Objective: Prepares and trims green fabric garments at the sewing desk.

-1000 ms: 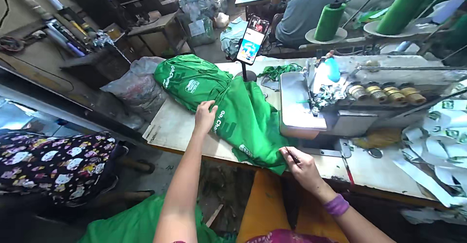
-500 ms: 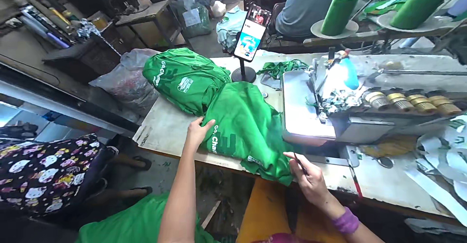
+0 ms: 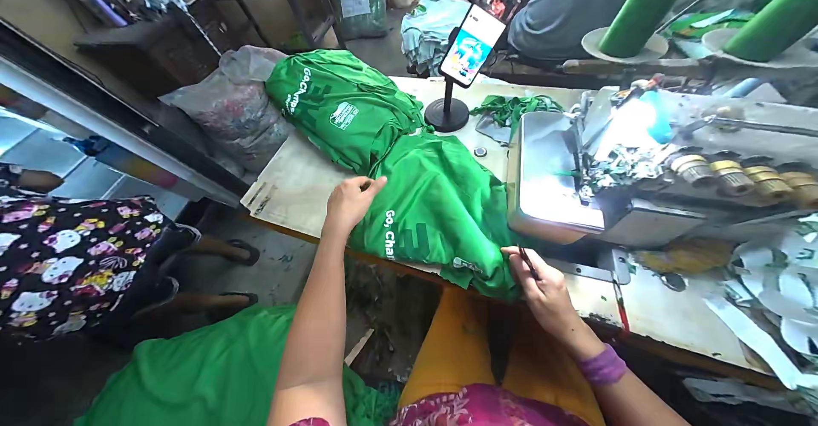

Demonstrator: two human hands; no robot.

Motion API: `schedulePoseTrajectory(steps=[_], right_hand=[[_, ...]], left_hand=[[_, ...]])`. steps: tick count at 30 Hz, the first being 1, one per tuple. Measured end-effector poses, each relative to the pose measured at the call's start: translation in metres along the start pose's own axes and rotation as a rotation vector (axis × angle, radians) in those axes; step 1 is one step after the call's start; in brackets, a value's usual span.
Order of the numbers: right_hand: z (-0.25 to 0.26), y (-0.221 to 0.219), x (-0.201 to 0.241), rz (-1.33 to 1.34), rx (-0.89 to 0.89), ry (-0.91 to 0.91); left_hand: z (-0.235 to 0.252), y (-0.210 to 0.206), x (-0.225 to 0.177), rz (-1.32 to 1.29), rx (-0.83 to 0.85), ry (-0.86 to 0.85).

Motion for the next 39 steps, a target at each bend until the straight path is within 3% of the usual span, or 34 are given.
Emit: schedulePoseTrajectory(steps=[4, 6, 10, 12, 14, 17, 21, 25, 29, 31, 34, 35, 37, 39], right_hand=[[-0.004, -0.003, 0.002, -0.033, -0.045, -0.027], [-0.008, -0.003, 0.006, -0.075, -0.058, -0.029], [-0.012, 0.001, 0.020, -0.234, -0.021, 0.021], [-0.002, 0.013, 0.031, -0.233, -0.062, 0.080], [0.013, 0.025, 0.043, -0.148, -0.105, 0.095], [0.031, 0.026, 0.045, 0.100, -0.121, -0.054], [0.038, 0.007, 0.043, 0.237, -0.019, -0.357], [0.034, -0.003, 0.035, 0.207, 0.004, -0.520], [0.035, -0.008, 0.037, 0.166, -0.006, -0.500], [0.034, -0.010, 0.039, 0.228, -0.038, -0.494], [0.025, -0.013, 0.036, 0.301, -0.123, -0.458], [0.021, -0.014, 0.034, 0.322, -0.144, -0.451], [0.016, -0.015, 0.031, 0.358, -0.160, -0.460], [0.015, -0.014, 0.026, 0.407, -0.146, -0.491]], left_hand=[[0.036, -0.009, -0.013, -0.012, 0.112, 0.019], [0.037, -0.015, -0.021, -0.043, 0.096, -0.060], [0.011, -0.026, -0.037, -0.102, -0.112, -0.311], [-0.003, -0.038, -0.046, -0.061, -0.244, -0.534], [-0.020, -0.053, -0.058, -0.086, -0.213, -0.735], [-0.051, -0.090, -0.071, -0.089, 0.014, -0.954], [-0.078, -0.133, -0.065, -0.007, 0.009, -1.172], [-0.085, -0.136, -0.054, -0.052, 0.024, -1.146], [-0.081, -0.119, -0.061, -0.143, 0.155, -1.123], [-0.074, -0.101, -0.066, -0.208, 0.093, -0.979], [-0.043, -0.073, -0.057, -0.071, -0.192, -0.571], [-0.031, -0.064, -0.053, -0.034, -0.175, -0.411], [-0.011, -0.057, -0.044, -0.030, 0.031, -0.182], [-0.002, -0.066, -0.042, -0.090, 0.204, -0.183]])
Point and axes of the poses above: each hand's wrist, its own z-axis towards the middle knuckle, its own y-axis out of the back of the hand, x = y × z, the point moved 2 cm from there along z, towards the middle knuckle, and after that the axes turned 10 degrees about x, right-handed, at the moved point
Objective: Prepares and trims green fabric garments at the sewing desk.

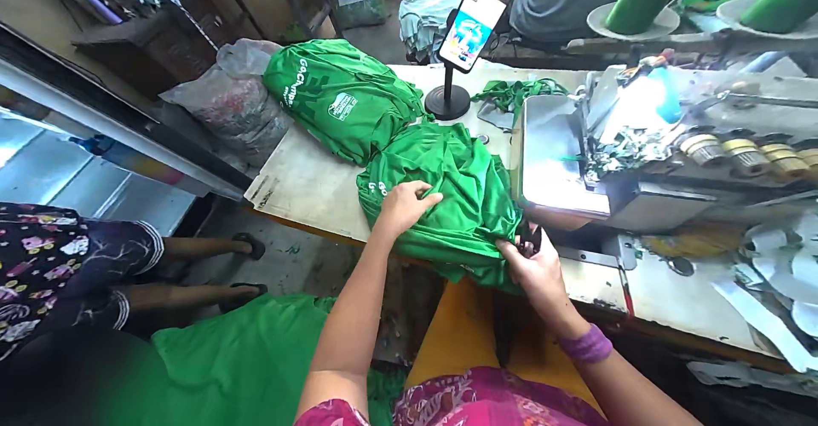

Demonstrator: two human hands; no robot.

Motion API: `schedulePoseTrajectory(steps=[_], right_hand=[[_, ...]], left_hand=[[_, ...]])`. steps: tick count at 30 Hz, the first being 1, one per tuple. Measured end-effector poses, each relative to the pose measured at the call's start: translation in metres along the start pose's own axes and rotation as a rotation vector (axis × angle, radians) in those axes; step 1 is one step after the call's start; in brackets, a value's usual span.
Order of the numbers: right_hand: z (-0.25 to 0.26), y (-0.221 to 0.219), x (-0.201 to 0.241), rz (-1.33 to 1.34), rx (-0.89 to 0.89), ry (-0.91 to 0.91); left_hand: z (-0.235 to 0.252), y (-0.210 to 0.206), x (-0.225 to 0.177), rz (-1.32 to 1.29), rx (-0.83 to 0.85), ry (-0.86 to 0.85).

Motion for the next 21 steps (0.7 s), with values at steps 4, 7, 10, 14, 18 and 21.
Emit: schedulePoseTrajectory(steps=[4, 7, 10, 14, 18, 21], right_hand=[[0.003, 0.005, 0.002, 0.135, 0.073, -0.091], [0.004, 0.005, 0.011, -0.005, 0.093, -0.149], [0.009, 0.000, 0.024, -0.197, 0.121, -0.192], [0.021, -0.007, 0.026, -0.250, 0.228, -0.178], [0.027, -0.009, 0.023, -0.151, 0.283, -0.062], [0.009, -0.012, 0.041, 0.108, 0.191, 0.158]], left_hand=[[-0.034, -0.037, -0.020, 0.043, -0.079, -0.524], [-0.062, -0.073, -0.025, 0.230, -0.122, -0.771], [-0.070, -0.077, -0.023, 0.214, -0.130, -0.877], [-0.071, -0.067, -0.020, 0.183, -0.004, -0.954], [-0.073, -0.060, -0.014, 0.049, 0.071, -0.988], [-0.074, -0.039, -0.007, -0.033, -0.013, -0.902]])
Point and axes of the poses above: each hand's wrist, its own z-axis towards the middle knuckle, its own y-axis out of the back of the hand, x = y × z, the point moved 2 cm from there along z, towards the middle knuckle, and after that the axes turned 10 degrees about x, right-handed, at the moved point
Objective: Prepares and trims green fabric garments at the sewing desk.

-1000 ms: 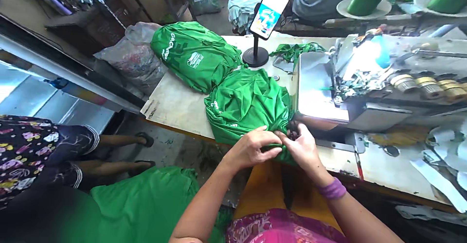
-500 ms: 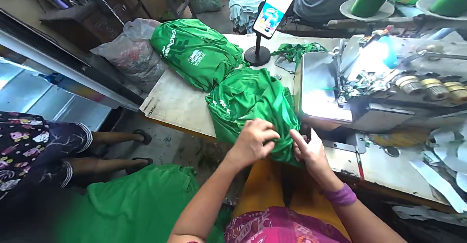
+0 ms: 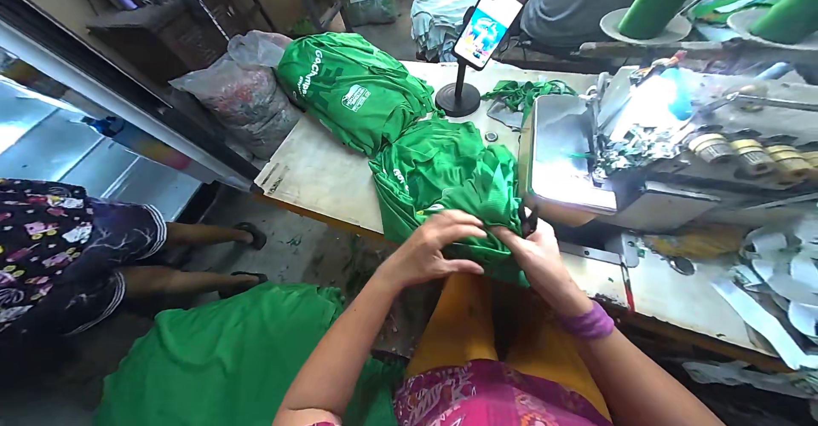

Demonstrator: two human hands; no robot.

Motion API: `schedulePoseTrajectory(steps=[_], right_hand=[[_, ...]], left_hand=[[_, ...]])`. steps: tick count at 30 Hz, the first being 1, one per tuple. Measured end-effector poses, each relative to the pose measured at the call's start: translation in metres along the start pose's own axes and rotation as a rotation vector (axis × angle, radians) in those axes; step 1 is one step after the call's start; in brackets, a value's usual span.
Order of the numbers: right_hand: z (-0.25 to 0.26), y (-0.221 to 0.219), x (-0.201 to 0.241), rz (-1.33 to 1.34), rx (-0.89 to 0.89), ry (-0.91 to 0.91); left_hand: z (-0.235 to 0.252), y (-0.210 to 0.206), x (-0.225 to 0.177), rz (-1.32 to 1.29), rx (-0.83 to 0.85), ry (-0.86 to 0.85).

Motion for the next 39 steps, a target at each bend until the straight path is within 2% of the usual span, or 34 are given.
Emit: schedulePoseTrajectory(steps=[2, 7, 11, 15, 18, 20, 22, 24, 25, 26, 27, 28, 30, 31, 32, 33, 36, 38, 39], right_hand=[[-0.008, -0.002, 0.026, 0.111, -0.050, 0.142], [-0.018, 0.008, 0.073, 0.247, -0.045, 0.453], [-0.021, 0.021, 0.109, 0.254, -0.044, 0.587], [0.014, 0.040, 0.131, 0.063, -0.227, 0.662], [0.026, 0.057, 0.151, -0.044, -0.419, 0.893], [0.021, 0.050, 0.169, -0.151, -0.520, 1.088], [0.006, 0.027, 0.174, -0.259, -0.460, 1.161], [-0.015, -0.003, 0.154, -0.327, -0.254, 1.076], [-0.024, -0.018, 0.133, -0.351, -0.133, 1.003], [-0.031, -0.035, 0.111, -0.385, -0.022, 0.905], [-0.038, -0.055, 0.090, -0.438, 0.110, 0.767], [-0.045, -0.072, 0.072, -0.535, 0.296, 0.578], [-0.055, -0.095, 0.037, -0.761, 0.846, 0.216], [-0.057, -0.100, 0.021, -0.795, 1.033, 0.111], [-0.059, -0.101, 0.012, -0.784, 1.115, 0.051], [-0.061, -0.096, 0.005, -0.736, 1.087, 0.060], [-0.061, -0.073, -0.015, -0.565, 0.677, 0.311], [-0.053, -0.055, -0.022, -0.579, 0.472, 0.356], [-0.049, -0.045, -0.024, -0.608, 0.410, 0.333]], left_hand=[[-0.004, 0.019, 0.012, 0.099, -0.015, 0.092], [-0.002, 0.056, 0.046, 0.301, 0.213, 0.310], [0.007, 0.086, 0.068, 0.278, 0.267, 0.484], [0.051, 0.124, 0.064, 0.245, 0.012, 0.440], [0.103, 0.162, 0.045, 0.290, -0.249, 0.397], [0.135, 0.186, 0.036, 0.263, -0.457, 0.284], [0.159, 0.206, 0.029, 0.187, -0.612, 0.129], [0.168, 0.216, 0.029, 0.086, -0.718, -0.019], [0.167, 0.218, 0.036, 0.066, -0.734, -0.047], [0.160, 0.220, 0.048, 0.091, -0.700, -0.006], [0.149, 0.224, 0.064, 0.200, -0.624, 0.119], [0.132, 0.227, 0.078, 0.355, -0.478, 0.311], [0.098, 0.228, 0.098, 0.565, -0.123, 0.696], [0.082, 0.222, 0.100, 0.581, -0.040, 0.793], [0.070, 0.214, 0.098, 0.592, -0.016, 0.833], [0.060, 0.199, 0.090, 0.583, -0.032, 0.811], [0.023, 0.118, 0.065, 0.449, -0.051, 0.684], [0.000, 0.055, 0.066, 0.411, 0.099, 0.666], [-0.007, 0.036, 0.074, 0.414, 0.195, 0.683]])
Point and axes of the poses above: each hand's wrist, its own z-axis towards the middle knuckle, its own y-axis out of the back of the hand, x = y × z, the point moved 2 cm from there along z, towards the middle knuckle, and after that the axes turned 10 degrees about x, right-handed, at the moved point
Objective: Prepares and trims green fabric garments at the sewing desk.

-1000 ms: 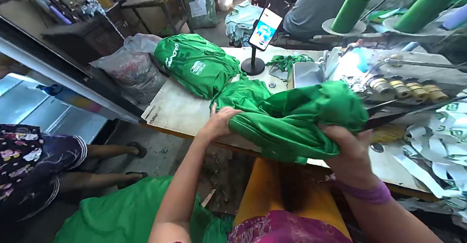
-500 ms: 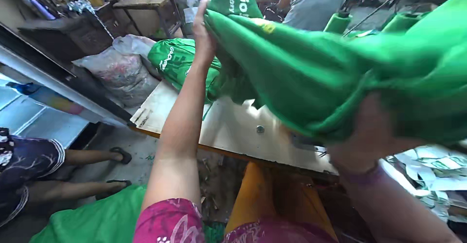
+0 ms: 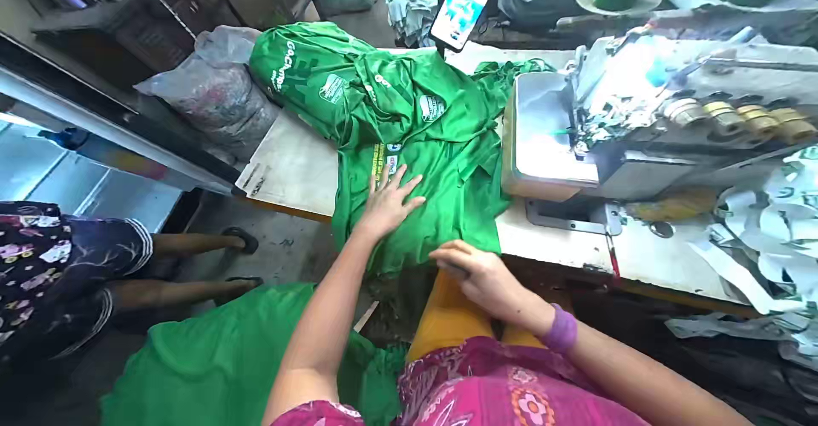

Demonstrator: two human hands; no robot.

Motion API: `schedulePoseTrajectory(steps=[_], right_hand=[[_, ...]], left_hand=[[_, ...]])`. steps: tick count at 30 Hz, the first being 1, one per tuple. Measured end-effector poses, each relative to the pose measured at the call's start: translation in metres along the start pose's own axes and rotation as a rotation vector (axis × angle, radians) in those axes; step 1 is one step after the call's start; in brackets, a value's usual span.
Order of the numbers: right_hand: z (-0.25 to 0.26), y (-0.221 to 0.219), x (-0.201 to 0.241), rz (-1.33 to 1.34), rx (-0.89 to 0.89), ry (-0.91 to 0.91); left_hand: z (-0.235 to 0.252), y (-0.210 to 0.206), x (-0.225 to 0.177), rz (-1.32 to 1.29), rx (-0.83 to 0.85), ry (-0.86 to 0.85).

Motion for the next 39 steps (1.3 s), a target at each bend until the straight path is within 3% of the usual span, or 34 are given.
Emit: schedulePoseTrajectory(steps=[2, 7, 13, 16, 18, 21, 23, 24, 26, 27, 29, 31, 33, 35, 39], right_hand=[[-0.006, 0.013, -0.012, -0.028, -0.035, -0.103], [-0.027, 0.026, -0.017, 0.026, -0.068, -0.225], [-0.040, 0.047, -0.039, 0.183, -0.193, -0.265], [-0.040, 0.063, -0.056, 0.365, -0.239, -0.382], [-0.042, 0.064, -0.071, 0.615, -0.307, -0.425], [-0.043, 0.067, -0.079, 0.837, -0.362, -0.392], [-0.045, 0.067, -0.080, 0.882, -0.372, -0.366], [-0.046, 0.067, -0.080, 0.893, -0.373, -0.354], [-0.047, 0.065, -0.080, 0.914, -0.378, -0.325], [-0.047, 0.065, -0.080, 0.920, -0.379, -0.305], [-0.047, 0.063, -0.080, 0.913, -0.387, -0.270], [-0.048, 0.063, -0.079, 0.889, -0.388, -0.262], [-0.047, 0.063, -0.077, 0.859, -0.366, -0.279], [-0.048, 0.062, -0.076, 0.842, -0.349, -0.286], [-0.047, 0.062, -0.074, 0.806, -0.363, -0.286]], left_hand=[[0.009, -0.010, 0.011, 0.057, 0.018, -0.016], [0.032, 0.017, 0.033, -0.042, -0.021, -0.083], [0.048, 0.065, -0.021, -0.085, -0.394, -0.066], [0.073, 0.092, -0.033, -0.174, -0.537, 0.097], [0.092, 0.097, -0.027, -0.225, -0.518, 0.272], [0.121, 0.089, -0.001, -0.241, -0.344, 0.471], [0.132, 0.094, 0.010, -0.343, -0.348, 0.418], [0.131, 0.097, 0.013, -0.444, -0.417, 0.311], [0.108, 0.108, 0.010, -0.570, -0.512, 0.021], [0.086, 0.114, 0.007, -0.531, -0.472, -0.152], [0.036, 0.117, 0.009, -0.411, -0.195, -0.380], [-0.005, 0.110, 0.023, -0.228, 0.118, -0.222], [-0.028, 0.102, 0.043, -0.089, 0.190, 0.061], [-0.042, 0.098, 0.049, -0.050, 0.032, 0.163], [-0.019, 0.085, 0.009, -0.142, -0.302, 0.021]])
Point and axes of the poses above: each hand's wrist, its own z-axis towards the middle knuckle, its own y-axis out of the back of the hand, x = y × z, the point moved 2 cm from there along z, towards the middle knuckle, and after that the axes turned 10 degrees about x, right-handed, at the moved point
